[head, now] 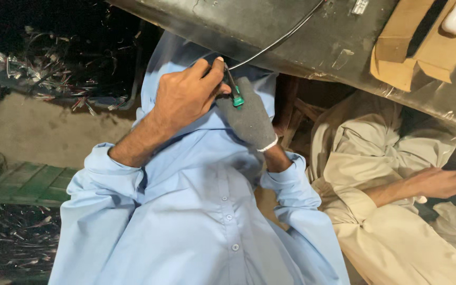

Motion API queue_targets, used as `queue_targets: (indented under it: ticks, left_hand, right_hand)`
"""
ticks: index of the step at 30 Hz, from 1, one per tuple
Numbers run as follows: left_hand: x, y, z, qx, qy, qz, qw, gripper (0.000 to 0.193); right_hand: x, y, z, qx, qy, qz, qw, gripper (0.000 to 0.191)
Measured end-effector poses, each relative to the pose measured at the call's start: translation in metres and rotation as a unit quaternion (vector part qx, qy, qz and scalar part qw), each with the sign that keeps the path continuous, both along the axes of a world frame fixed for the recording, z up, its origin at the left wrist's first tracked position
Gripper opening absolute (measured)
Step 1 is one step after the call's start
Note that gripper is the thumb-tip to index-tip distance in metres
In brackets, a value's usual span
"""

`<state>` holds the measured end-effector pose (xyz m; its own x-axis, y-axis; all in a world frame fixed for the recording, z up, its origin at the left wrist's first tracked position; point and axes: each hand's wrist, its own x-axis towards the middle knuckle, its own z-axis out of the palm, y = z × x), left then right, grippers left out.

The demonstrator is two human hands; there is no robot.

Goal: The person picks up a black cable from the workbench and attaches a connector to its end, pressing the wires into the connector housing by hand. They repeat this with additional cables, occasionally using pliers from the bench, and place finished cables back on the table.

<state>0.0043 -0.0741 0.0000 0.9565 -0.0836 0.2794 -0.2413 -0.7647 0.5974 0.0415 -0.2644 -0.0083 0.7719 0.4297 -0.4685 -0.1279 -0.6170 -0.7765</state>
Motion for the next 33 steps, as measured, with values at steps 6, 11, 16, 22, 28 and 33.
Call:
queue_targets:
  ticks: [6, 11, 16, 22, 28, 33]
  left_hand:
    - [0.0, 0.008, 0.002, -0.161, 0.072, -0.053, 0.983, 0.04]
    - [-0.006, 0.01, 0.005, -0.392, 0.222, -0.088, 0.888, 0.038]
    - [-0.006, 0.001, 0.011, -0.365, 0.206, -0.052, 0.907, 0.041]
    - [0.001, -0.01, 0.008, -0.022, 0.06, 0.016, 0.998, 0.044]
    - [-0.043, 0.015, -0.042, -0.273, 0.1, 0.108, 0.951, 0.038]
    - [-0.067, 0.07, -0.084, -0.287, 0.055, 0.259, 0.92, 0.057]
  right_hand:
    - [0.002, -0.006, -0.015, 0.084, -0.132, 0.019, 0.987, 0.033]
    - [0.014, -0.017, -0.016, 0.066, -0.179, 0.097, 0.977, 0.029]
    - [0.01, -0.013, -0.008, 0.089, -0.194, 0.064, 0.975, 0.03]
    - [-0.004, 0.001, 0.008, 0.047, -0.025, -0.027, 0.998, 0.024]
    - [0.017, -0.001, 0.042, 0.079, -0.149, 0.095, 0.981, 0.034]
    - [0.077, -0.009, 0.07, -0.043, -0.457, 0.091, 0.884, 0.04]
